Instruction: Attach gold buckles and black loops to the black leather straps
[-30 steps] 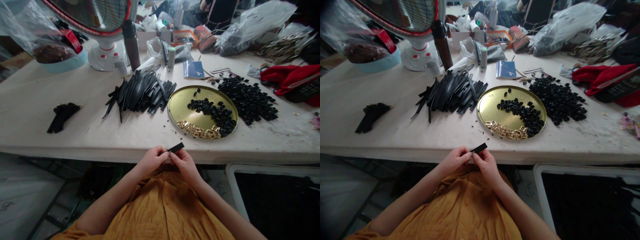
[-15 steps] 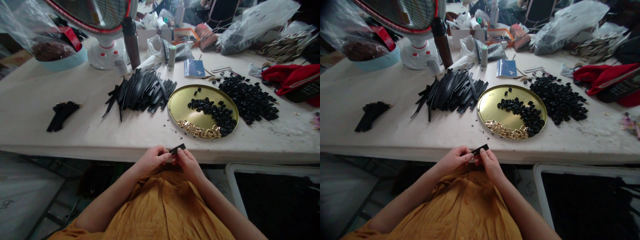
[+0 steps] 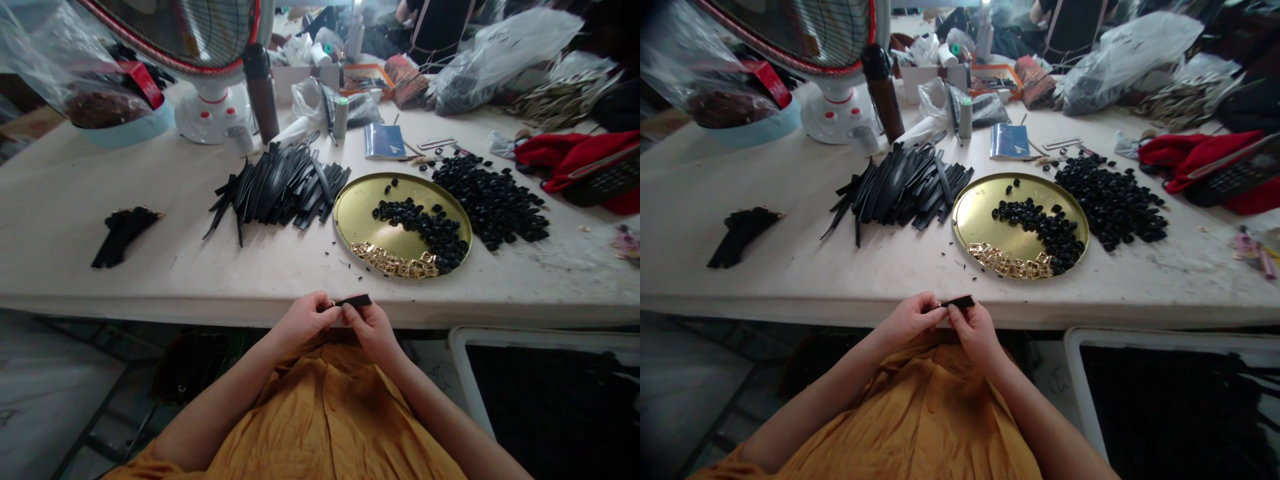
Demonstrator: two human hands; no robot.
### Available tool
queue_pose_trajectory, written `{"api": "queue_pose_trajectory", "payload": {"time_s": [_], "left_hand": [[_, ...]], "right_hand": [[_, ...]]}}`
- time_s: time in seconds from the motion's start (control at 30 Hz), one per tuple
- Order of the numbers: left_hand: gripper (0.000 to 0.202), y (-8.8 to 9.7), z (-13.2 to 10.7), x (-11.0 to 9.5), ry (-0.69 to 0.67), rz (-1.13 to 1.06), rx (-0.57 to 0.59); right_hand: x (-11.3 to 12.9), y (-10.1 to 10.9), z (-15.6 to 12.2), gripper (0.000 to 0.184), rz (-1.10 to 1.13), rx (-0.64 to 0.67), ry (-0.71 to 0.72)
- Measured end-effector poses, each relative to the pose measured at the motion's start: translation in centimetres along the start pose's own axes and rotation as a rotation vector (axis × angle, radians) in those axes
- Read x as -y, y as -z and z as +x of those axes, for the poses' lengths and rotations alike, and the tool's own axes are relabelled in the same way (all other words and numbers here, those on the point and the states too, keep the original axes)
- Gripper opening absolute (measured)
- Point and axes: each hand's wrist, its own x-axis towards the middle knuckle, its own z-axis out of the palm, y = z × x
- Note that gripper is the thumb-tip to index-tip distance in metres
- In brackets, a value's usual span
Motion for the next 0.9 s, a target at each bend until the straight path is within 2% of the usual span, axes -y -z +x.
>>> {"api": "queue_pose_trajectory", "payload": {"time_s": [0.13,0.2,0.27,0.33,0.43,0.53,0.63,0.77,0.9], "left_hand": [[0.028,-0.3,-0.4,-0.6,-0.105,0.055,-0.004],[0.028,-0.4,0.2,-0.5,-0.141,0.097,-0.034],[0.029,-0.5,1.2,-0.3,-0.161,0.123,-0.086],[0.030,-0.6,2.2,-0.2,-0.148,0.121,-0.111],[0.031,-0.6,3.3,-0.5,-0.103,0.086,-0.064],[0.029,-0.3,3.8,-1.2,-0.139,0.078,0.006],[0.029,-0.1,4.6,-1.7,-0.162,0.070,0.010],[0.031,-0.2,6.1,-1.5,-0.110,0.035,-0.024],[0.033,-0.4,7.1,-1.3,-0.122,0.028,-0.031]], "right_hand": [[1.3,0.3,0.6,0.022,0.081,0.046,-0.053],[1.5,0.4,1.1,0.018,0.045,0.007,-0.007],[1.5,0.5,1.7,0.013,-0.096,-0.081,0.074],[1.4,0.6,2.3,0.011,-0.207,-0.142,0.128],[1.5,0.8,3.2,0.009,-0.188,-0.146,0.131],[1.8,1.1,4.1,0.008,-0.196,-0.152,0.122],[1.9,1.4,5.1,0.010,-0.217,-0.196,0.081],[1.7,1.6,5.9,0.010,-0.153,-0.200,0.091],[1.7,2.0,6.4,0.011,-0.052,-0.184,0.082]]}}
